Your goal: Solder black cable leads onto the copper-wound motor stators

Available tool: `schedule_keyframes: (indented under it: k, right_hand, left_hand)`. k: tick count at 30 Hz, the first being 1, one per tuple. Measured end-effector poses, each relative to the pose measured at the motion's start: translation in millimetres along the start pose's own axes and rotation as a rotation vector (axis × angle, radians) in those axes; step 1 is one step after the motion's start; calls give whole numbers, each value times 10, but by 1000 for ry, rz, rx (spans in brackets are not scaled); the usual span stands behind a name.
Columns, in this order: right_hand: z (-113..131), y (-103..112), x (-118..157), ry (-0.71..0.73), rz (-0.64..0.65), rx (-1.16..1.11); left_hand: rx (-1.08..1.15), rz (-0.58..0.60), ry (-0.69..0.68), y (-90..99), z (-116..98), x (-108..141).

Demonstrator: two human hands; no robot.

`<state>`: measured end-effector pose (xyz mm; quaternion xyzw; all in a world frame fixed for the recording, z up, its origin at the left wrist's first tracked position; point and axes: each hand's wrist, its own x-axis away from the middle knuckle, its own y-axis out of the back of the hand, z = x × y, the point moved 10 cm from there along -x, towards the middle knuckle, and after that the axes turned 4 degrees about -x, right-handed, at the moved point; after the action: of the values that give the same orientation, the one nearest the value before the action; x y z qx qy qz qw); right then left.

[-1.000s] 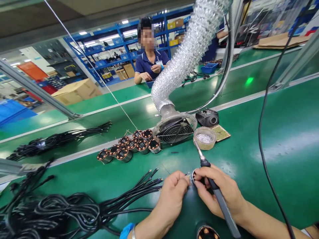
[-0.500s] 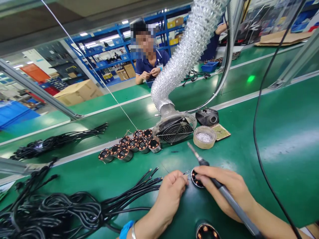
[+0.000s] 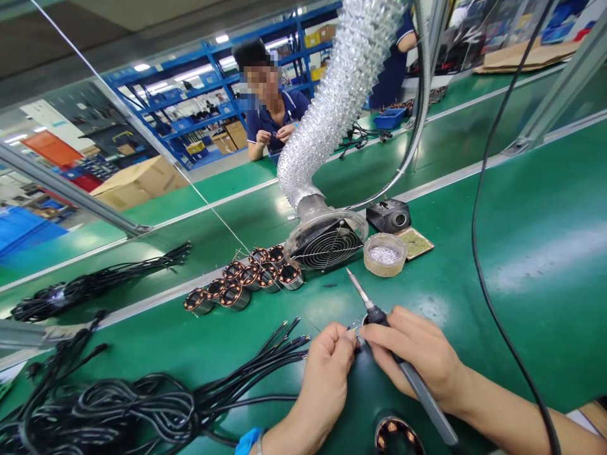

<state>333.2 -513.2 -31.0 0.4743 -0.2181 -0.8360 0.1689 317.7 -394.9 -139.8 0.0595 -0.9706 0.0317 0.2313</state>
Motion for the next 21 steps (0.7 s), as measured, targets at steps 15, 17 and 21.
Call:
schedule_keyframes:
  k: [15, 17, 21]
  right_hand:
    - [-226, 494, 307, -343, -103, -244]
    - [-208, 479, 303, -331, -106, -264]
    - [-188, 463, 260, -328, -106, -275]
  left_hand:
    - [-95, -72, -40, 32, -10, 8]
    - [-98, -73, -39, 31, -14, 9]
    - [-107, -76, -37, 35, -17, 14]
